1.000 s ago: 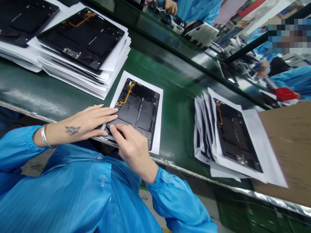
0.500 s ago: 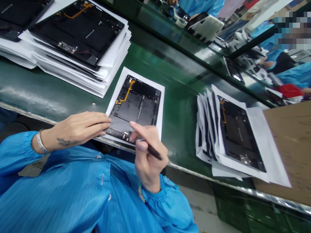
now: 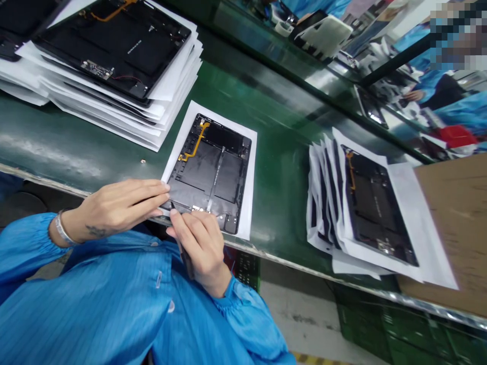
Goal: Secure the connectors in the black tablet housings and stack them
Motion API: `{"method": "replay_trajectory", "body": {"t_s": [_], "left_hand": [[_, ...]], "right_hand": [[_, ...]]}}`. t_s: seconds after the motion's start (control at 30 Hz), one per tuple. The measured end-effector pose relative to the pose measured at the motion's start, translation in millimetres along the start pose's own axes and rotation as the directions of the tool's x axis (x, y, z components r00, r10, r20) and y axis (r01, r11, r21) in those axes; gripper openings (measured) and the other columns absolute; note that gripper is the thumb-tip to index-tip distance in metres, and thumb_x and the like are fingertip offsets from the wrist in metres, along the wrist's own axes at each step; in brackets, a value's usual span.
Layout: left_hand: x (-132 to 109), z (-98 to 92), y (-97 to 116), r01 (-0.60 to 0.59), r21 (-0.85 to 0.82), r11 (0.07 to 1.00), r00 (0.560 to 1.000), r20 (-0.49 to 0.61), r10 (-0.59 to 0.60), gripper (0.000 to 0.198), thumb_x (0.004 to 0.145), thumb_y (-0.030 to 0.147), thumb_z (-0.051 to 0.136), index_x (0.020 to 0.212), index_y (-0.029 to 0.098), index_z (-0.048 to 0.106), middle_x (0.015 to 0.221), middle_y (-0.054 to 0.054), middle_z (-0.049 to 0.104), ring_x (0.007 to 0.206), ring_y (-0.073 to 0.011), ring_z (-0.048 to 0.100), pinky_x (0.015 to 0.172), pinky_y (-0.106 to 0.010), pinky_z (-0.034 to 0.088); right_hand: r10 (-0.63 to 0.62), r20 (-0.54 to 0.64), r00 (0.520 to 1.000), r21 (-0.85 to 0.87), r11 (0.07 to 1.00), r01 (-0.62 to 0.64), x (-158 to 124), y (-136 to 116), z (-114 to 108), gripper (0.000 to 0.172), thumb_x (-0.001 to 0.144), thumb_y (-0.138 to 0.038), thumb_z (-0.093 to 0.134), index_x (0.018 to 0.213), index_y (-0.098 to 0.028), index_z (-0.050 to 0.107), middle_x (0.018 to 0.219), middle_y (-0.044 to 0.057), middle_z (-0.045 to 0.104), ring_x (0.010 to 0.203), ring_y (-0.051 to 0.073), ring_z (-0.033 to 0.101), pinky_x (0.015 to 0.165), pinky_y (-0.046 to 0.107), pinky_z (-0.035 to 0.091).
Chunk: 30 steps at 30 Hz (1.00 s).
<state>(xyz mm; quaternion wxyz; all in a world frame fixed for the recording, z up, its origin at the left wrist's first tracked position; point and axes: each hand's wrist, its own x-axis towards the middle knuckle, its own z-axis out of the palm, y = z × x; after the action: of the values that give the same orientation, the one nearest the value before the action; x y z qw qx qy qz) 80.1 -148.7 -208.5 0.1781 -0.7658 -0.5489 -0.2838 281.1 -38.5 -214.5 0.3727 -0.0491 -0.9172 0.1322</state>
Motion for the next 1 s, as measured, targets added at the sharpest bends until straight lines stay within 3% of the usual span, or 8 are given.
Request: {"method": "replay_trajectory", "body": {"t_s": [0.4,0.53,0.67,1.0], "left_hand": [[0.5,-0.6,4.1,0.004,0.056,0.998,0.999,0.044,-0.007,0.028,0.101,0.024,0.057,0.122,0.007,0.063,0.122,-0.015,0.071,0.115,-0.0281,0.068,0.094,-0.039,0.061],[3.2,-0.3,11.1,0.04,0.044,0.998,0.993,0.109,-0.045,0.035,0.099,0.029,0.061,0.127,0.009,0.061,0.123,-0.018,0.067,0.115,-0.0322,0.066,0.09,-0.044,0.061],[4.6,0.4,17.8,0.097,0.044,0.994,0.981,0.164,-0.103,0.041,0.096,0.032,0.064,0.129,0.01,0.059,0.126,-0.021,0.062,0.119,-0.0352,0.062,0.09,-0.046,0.06],[4.8,3.7,19.2,0.119,0.014,0.993,0.98,0.156,-0.12,0.045,0.094,0.034,0.066,0.13,0.009,0.059,0.124,-0.02,0.063,0.118,-0.036,0.062,0.09,-0.047,0.061]], "right_hand": [[0.092,-0.077,0.993,-0.125,0.987,-0.101,-10.2,-0.7,-18.8,0.036,0.087,-0.002,0.064,0.117,-0.02,0.071,0.084,0.005,0.071,0.081,0.022,0.061,0.078,0.041,0.054],[0.207,-0.089,0.974,0.093,0.976,-0.199,1.1,0.8,-21.6,0.034,0.089,-0.001,0.061,0.114,-0.022,0.072,0.095,0.005,0.074,0.089,0.022,0.065,0.083,0.041,0.054],[0.395,0.065,0.916,0.381,0.839,-0.389,25.8,1.8,-15.2,0.022,0.097,-0.011,0.058,0.104,-0.024,0.074,0.095,0.003,0.075,0.086,0.018,0.067,0.077,0.035,0.054],[0.362,0.14,0.922,0.351,0.852,-0.388,38.4,7.1,-7.4,0.017,0.099,-0.013,0.058,0.096,-0.021,0.073,0.093,0.002,0.074,0.085,0.016,0.065,0.077,0.031,0.052]]}}
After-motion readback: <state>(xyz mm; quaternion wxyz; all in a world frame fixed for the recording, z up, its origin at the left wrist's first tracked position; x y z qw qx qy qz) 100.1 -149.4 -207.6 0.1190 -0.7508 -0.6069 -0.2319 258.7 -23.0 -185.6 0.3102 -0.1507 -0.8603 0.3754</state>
